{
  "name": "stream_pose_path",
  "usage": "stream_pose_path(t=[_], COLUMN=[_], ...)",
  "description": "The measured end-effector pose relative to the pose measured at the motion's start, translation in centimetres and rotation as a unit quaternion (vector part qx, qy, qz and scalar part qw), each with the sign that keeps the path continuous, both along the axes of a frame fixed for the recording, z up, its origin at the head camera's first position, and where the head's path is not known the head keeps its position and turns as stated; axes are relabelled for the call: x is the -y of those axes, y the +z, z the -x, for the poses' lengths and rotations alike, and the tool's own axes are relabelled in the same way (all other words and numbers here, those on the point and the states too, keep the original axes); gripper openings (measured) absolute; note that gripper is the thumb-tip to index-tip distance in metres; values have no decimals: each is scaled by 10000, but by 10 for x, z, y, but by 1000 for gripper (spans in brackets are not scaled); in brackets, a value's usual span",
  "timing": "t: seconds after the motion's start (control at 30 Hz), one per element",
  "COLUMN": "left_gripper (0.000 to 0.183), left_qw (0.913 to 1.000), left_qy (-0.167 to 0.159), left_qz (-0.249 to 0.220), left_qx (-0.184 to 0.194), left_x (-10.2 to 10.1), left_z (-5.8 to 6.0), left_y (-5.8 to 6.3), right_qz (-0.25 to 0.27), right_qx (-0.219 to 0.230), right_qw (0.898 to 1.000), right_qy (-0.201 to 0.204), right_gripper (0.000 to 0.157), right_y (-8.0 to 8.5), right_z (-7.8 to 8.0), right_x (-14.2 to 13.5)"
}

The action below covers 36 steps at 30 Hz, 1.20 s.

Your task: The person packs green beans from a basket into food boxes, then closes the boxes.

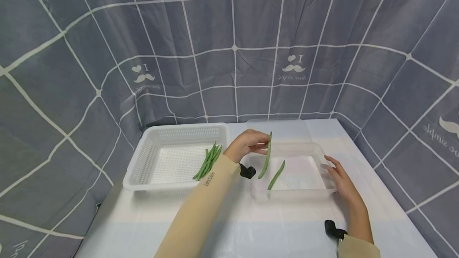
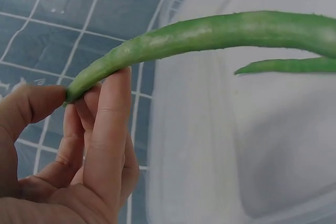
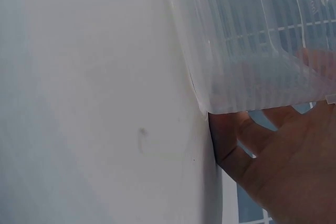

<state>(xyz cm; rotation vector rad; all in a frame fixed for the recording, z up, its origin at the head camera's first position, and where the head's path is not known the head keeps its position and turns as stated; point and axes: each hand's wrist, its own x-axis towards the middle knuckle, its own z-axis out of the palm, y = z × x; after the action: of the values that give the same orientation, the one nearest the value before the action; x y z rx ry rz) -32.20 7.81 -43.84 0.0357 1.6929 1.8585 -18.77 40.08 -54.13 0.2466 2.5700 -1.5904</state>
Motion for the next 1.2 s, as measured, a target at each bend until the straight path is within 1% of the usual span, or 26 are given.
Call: stream_pose_path(t=[0.1,0.2,0.3,0.37,0.5,0.57,0.67,0.77,0.8,0.9,0.97,1.07,1.2], left_gripper=[19,14,10,9,8,5,3,8,12,22,23,17,6], left_qw=[9998,9990,9963,9927,9825,9771,9667,9558,9521,9406,9327,9266,9228], left_qy=[-70,-132,-243,-336,-526,-618,-705,-703,-691,-659,-667,-701,-745], left_qz=[146,396,807,1152,1787,2025,2407,2752,2865,3190,3401,3559,3645], left_qx=[100,179,156,101,-74,-220,-515,-757,-821,-954,-1000,-993,-1002], left_x=[-7,-13,-17,-19,-21,-24,-28,-33,-35,-40,-43,-46,-48], left_z=[0,-1,-2,-2,-3,-3,-6,-8,-9,-10,-9,-9,-10], left_y=[-8,-15,-20,-22,-24,-24,-25,-27,-27,-32,-35,-39,-42], right_qz=[29,69,94,89,90,98,123,142,139,117,91,73,82], right_qx=[-17,-32,-36,-46,-72,-74,-55,-22,-14,7,26,30,6], right_qw=[10000,10000,9999,9999,9999,9999,9999,9999,9999,9999,9999,9999,9999], right_qy=[-9,-4,-2,1,3,-11,-27,-44,-44,-54,-63,-75,-78], right_gripper=[60,60,59,59,59,59,60,59,59,58,58,58,58], right_y=[2,3,2,2,2,2,2,1,1,0,-1,-1,-2], right_z=[-1,-1,-1,-1,-2,-2,-2,-1,-1,-1,0,0,0], right_x=[1,1,1,0,-1,-1,-1,-1,-1,-2,-1,-1,0])
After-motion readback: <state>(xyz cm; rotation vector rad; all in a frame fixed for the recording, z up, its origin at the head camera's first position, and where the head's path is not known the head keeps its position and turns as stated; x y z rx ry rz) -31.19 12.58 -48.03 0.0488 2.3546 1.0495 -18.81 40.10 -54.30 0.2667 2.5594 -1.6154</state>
